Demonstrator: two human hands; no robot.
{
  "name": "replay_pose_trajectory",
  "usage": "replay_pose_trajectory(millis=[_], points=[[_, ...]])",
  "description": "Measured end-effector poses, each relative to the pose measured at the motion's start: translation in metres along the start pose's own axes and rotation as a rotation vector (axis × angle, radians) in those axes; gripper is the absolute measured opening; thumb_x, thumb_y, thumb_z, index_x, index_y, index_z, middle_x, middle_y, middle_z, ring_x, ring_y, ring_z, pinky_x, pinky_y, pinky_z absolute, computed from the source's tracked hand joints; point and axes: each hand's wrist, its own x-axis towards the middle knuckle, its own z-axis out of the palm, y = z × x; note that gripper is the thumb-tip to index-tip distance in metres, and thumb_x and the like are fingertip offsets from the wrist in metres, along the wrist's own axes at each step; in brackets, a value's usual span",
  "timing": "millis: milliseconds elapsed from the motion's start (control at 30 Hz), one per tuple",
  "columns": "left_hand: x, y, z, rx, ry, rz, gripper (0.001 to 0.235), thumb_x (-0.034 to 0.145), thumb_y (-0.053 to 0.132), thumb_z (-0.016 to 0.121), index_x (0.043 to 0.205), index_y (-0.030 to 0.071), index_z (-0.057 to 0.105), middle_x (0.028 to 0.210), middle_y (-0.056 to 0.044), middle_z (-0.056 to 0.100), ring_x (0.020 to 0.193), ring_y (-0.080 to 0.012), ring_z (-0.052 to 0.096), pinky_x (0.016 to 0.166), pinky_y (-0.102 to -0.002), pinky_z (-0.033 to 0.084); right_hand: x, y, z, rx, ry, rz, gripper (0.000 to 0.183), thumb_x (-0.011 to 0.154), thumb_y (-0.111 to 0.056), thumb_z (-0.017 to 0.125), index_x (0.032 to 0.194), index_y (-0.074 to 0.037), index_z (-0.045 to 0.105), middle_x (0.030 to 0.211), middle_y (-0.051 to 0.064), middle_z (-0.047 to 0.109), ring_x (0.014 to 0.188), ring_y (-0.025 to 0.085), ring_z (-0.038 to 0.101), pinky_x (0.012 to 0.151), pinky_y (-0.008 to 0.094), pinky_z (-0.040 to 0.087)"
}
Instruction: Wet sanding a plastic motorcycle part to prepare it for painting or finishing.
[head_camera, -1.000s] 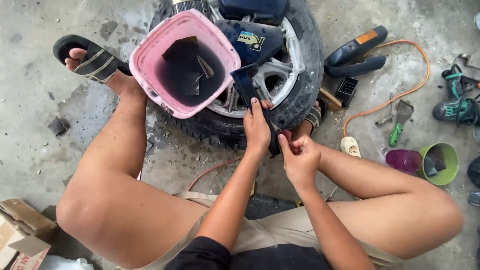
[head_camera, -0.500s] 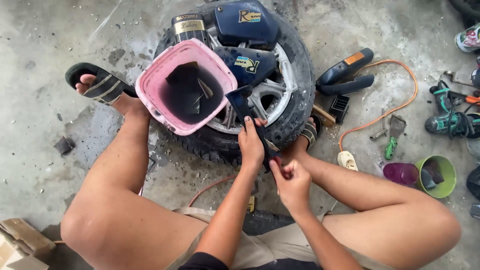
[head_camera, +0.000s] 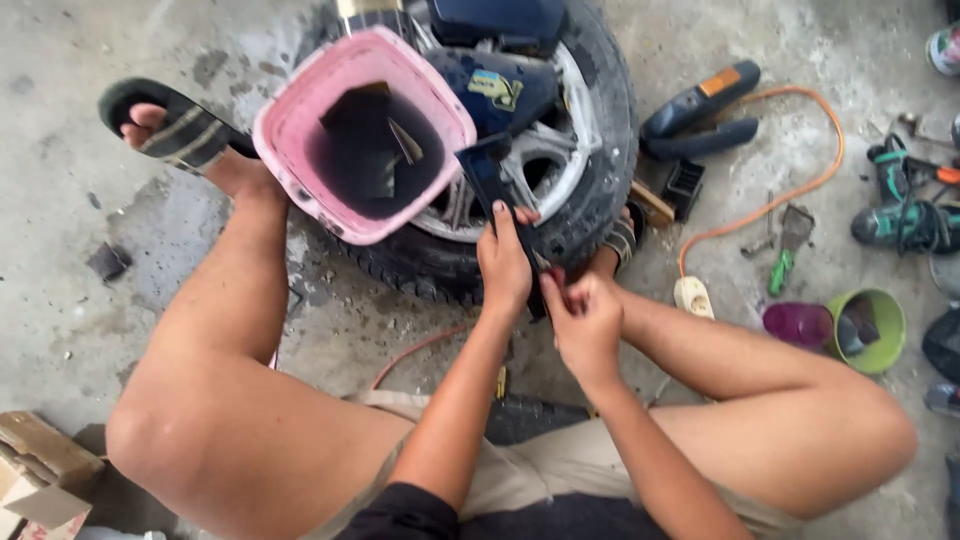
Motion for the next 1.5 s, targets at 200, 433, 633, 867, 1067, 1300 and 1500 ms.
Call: replay_pose_trajectory(millis=[200,433,633,867,1067,1300,1500], points=[[-0.004,0.000,0.000,-0.016,-0.004,0.000,0.048,0.115,0.036,0.038,0.083,0.007,0.061,0.091,-0.010,0.071,0.100,-0.0226,0.067,0.103,-0.043,0.047,-0.005,-0.006,-0.006,0.011,-0.005,0.060,0.041,0.088,-0.019,0.083,0.071,-0.002,0.050,0.041,0.012,0.051,0.029,0.016,0.053,0.026,0.023,0.037],[0.001,-0.005,-0.001,-0.050,-0.002,0.010,0.048,0.114,0.035,0.041,0.081,0.007,0.062,0.088,-0.010,0.072,0.097,-0.0216,0.069,0.101,-0.041,0.049,-0.021,-0.001,-0.012,-0.026,-0.038,0.116,0.042,0.088,-0.023,0.083,0.072,-0.001,0.051,0.038,0.012,0.050,0.028,0.018,0.053,0.026,0.025,0.036],[-0.003,0.001,0.000,-0.042,0.007,0.024,0.048,0.114,0.035,0.040,0.081,0.007,0.061,0.089,-0.009,0.070,0.098,-0.0203,0.066,0.101,-0.040,0.048,0.008,-0.006,0.005,0.027,-0.015,0.025,0.039,0.090,-0.018,0.085,0.074,-0.001,0.054,0.041,0.012,0.050,0.030,0.016,0.055,0.027,0.023,0.038],[-0.002,-0.006,0.000,-0.062,0.014,0.003,0.047,0.114,0.035,0.041,0.082,0.006,0.060,0.088,-0.010,0.069,0.097,-0.0216,0.067,0.100,-0.041,0.049,-0.017,0.007,-0.010,-0.037,-0.008,0.129,0.045,0.085,-0.024,0.086,0.069,-0.002,0.051,0.036,0.014,0.050,0.028,0.018,0.054,0.026,0.025,0.036],[-0.002,0.004,-0.002,-0.023,-0.038,0.030,0.049,0.114,0.039,0.039,0.085,0.007,0.062,0.094,-0.012,0.071,0.103,-0.0246,0.067,0.102,-0.043,0.047,-0.019,-0.003,-0.008,-0.051,-0.014,-0.006,0.047,0.087,-0.024,0.086,0.066,-0.005,0.049,0.033,0.013,0.048,0.028,0.018,0.054,0.026,0.025,0.035],[-0.011,-0.006,-0.006,0.000,-0.016,-0.004,0.049,0.113,0.039,0.039,0.085,0.006,0.061,0.096,-0.012,0.071,0.105,-0.0241,0.065,0.104,-0.043,0.045,-0.008,-0.002,-0.006,-0.068,0.028,-0.109,0.046,0.088,-0.021,0.086,0.066,-0.005,0.048,0.035,0.014,0.047,0.031,0.018,0.054,0.029,0.024,0.035],[-0.001,-0.006,-0.007,-0.024,-0.037,0.035,0.048,0.115,0.037,0.036,0.086,0.007,0.061,0.096,-0.014,0.072,0.105,-0.0263,0.068,0.104,-0.044,0.046,-0.017,0.009,-0.020,0.028,0.046,0.092,0.042,0.088,-0.021,0.085,0.071,-0.003,0.051,0.036,0.012,0.049,0.026,0.015,0.049,0.025,0.024,0.033]])
